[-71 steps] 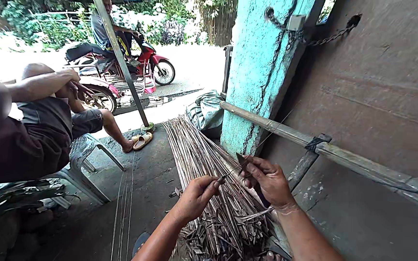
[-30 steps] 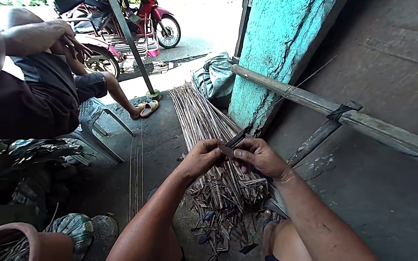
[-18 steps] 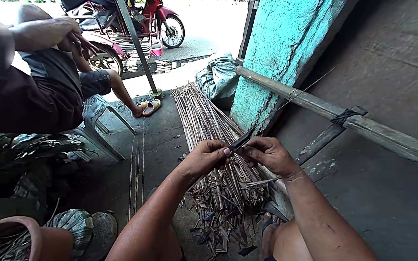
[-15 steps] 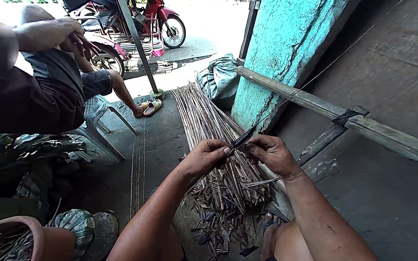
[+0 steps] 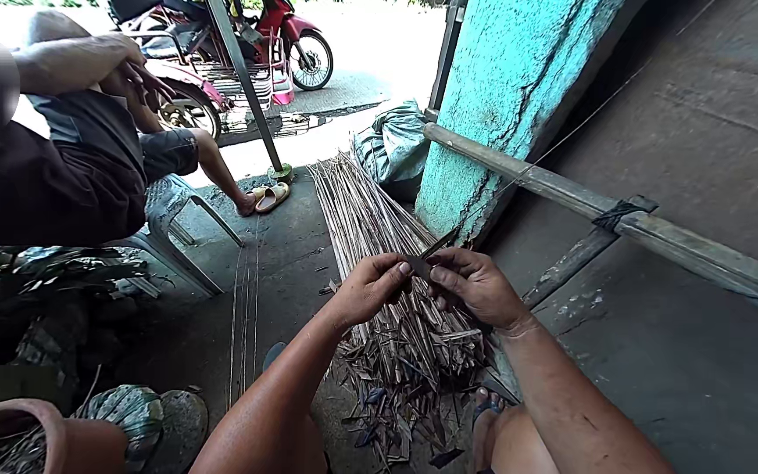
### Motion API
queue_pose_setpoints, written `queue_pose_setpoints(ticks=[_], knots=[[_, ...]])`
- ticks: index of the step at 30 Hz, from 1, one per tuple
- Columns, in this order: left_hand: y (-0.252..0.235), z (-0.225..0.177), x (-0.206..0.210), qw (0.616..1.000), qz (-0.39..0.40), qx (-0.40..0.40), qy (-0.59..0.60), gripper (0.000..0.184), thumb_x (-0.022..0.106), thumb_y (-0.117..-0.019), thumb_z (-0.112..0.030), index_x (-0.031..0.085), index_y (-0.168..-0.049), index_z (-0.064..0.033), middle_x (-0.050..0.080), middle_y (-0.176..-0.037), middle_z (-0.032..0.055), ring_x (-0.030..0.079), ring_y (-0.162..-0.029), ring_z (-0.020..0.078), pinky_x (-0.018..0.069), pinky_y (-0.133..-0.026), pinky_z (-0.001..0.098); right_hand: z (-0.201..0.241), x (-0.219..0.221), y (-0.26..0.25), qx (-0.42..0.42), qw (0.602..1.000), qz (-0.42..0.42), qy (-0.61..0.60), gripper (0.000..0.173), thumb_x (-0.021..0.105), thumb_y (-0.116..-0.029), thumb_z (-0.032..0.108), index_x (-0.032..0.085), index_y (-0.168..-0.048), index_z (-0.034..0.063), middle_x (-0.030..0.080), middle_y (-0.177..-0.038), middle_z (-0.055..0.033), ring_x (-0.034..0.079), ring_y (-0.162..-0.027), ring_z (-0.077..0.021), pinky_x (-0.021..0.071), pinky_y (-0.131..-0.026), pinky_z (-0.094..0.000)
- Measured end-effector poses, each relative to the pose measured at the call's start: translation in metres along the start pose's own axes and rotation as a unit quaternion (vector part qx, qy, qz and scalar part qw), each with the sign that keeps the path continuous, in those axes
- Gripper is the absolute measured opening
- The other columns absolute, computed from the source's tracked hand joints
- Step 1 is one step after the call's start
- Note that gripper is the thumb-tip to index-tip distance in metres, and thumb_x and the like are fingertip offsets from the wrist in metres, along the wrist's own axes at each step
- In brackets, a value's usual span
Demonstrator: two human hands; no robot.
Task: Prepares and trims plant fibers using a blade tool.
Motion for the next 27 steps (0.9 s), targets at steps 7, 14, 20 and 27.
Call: queue_pose_setpoints(ticks=[7, 14, 20, 27], knots=[[0.004, 0.005, 0.001, 0.992, 0.091, -0.055, 0.061, 0.032, 0.041, -0.1094, -0.017, 0.069, -0.104, -0.002, 0.06, -0.071, -0.0052, 0.049, -0.055, -0.0012, 0.0391, -0.05, 0.0152, 0.003, -0.006, 0.002, -0.026, 0.998, 0.056, 0.029, 0.018, 0.063, -0.1014, 0.009, 0.071, -0.116, 0.0003, 0.076, -0.093, -0.0026, 0.07, -0.069, -0.0078, 0.0608, -0.06, -0.023], [0.005, 0.002, -0.002, 0.992, 0.1, -0.054, 0.06, 0.032, 0.04, -0.1098, -0.018, 0.068, -0.106, -0.0027, 0.061, -0.071, -0.0052, 0.049, -0.055, -0.0015, 0.0388, -0.05, 0.015, 0.018, -0.014, 0.003, -0.099, 0.99, -0.006, 0.099, 0.021, 0.063, -0.1014, 0.008, 0.072, -0.118, -0.0005, 0.076, -0.095, -0.0039, 0.07, -0.071, -0.0079, 0.0613, -0.064, -0.0237], [0.005, -0.005, -0.005, 0.994, 0.075, -0.042, 0.062, 0.03, 0.044, -0.1097, -0.018, 0.069, -0.107, -0.0035, 0.063, -0.073, -0.0054, 0.051, -0.057, -0.0013, 0.0416, -0.052, 0.0149, 0.027, -0.021, 0.005, -0.133, 0.982, -0.077, 0.108, 0.024, 0.062, -0.1012, 0.006, 0.071, -0.123, 0.0002, 0.076, -0.093, -0.0053, 0.071, -0.07, -0.0097, 0.0623, -0.064, -0.0253], [0.005, -0.002, -0.009, 0.997, 0.051, -0.04, 0.043, 0.028, 0.045, -0.1093, -0.017, 0.069, -0.106, -0.0027, 0.064, -0.074, -0.0037, 0.054, -0.057, 0.0003, 0.0446, -0.052, 0.0161, 0.034, -0.039, 0.006, -0.155, 0.978, -0.125, 0.055, 0.029, 0.058, -0.1047, 0.012, 0.067, -0.132, 0.0106, 0.074, -0.087, -0.0049, 0.069, -0.065, -0.0118, 0.0623, -0.06, -0.0282]])
Point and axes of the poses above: each hand's wrist, its own y-axis away from the middle knuckle, its own x-axis out of the palm, z = x × y, the point moved 7 cm from there along -y, towards the middle knuckle
